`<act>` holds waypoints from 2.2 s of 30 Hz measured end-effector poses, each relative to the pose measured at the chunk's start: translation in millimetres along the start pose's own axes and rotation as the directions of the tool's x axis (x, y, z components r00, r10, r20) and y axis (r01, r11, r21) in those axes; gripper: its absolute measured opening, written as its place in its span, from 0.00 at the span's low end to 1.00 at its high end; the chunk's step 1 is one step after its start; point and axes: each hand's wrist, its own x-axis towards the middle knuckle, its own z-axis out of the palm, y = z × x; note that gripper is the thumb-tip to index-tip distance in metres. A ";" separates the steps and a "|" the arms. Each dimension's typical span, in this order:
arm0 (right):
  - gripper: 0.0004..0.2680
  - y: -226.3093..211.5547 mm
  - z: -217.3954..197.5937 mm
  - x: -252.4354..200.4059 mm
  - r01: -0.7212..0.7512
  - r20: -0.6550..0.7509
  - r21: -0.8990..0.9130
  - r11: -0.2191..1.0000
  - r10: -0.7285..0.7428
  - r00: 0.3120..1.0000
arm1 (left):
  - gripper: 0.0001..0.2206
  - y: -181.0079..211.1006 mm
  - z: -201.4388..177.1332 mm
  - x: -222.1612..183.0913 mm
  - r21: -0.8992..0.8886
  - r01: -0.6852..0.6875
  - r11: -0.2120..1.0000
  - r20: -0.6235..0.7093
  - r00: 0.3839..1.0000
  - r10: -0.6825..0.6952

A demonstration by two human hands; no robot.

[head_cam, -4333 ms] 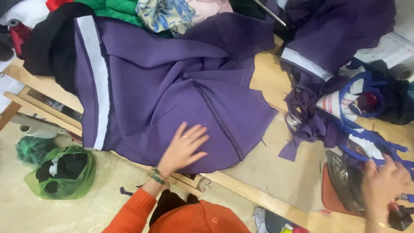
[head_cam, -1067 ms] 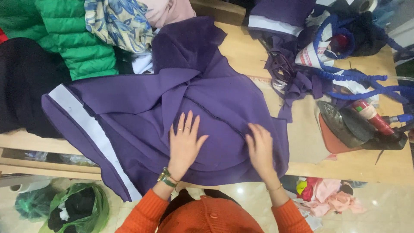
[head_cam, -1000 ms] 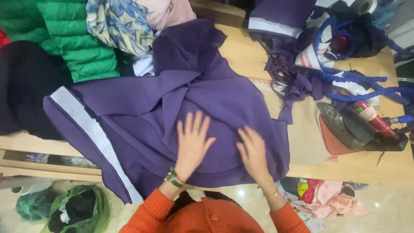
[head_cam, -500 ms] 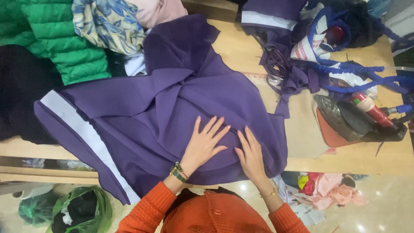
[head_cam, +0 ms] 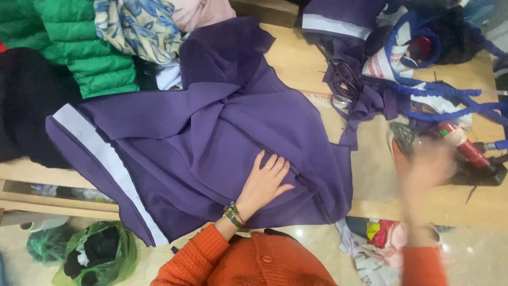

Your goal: Ironing and smoothing out purple and patterned fabric pieces on a workbench.

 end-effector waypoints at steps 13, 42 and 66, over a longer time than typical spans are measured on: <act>0.23 -19.5 148.6 97.6 -0.405 0.201 0.911 -0.079 -0.772 0.603 | 0.28 2.3 7.1 -14.3 -0.015 0.092 0.996 -0.024 0.995 -0.092; 0.19 223.3 -161.5 131.8 -0.161 -0.177 0.924 -0.346 -0.763 0.622 | 0.32 -85.0 1.0 -13.0 0.003 0.096 0.995 0.119 0.988 -0.096; 0.24 205.4 -352.4 291.8 -0.152 -0.338 0.831 -0.534 -0.703 0.625 | 0.13 -238.3 -0.7 -10.9 -0.215 0.272 0.938 0.021 0.961 -0.274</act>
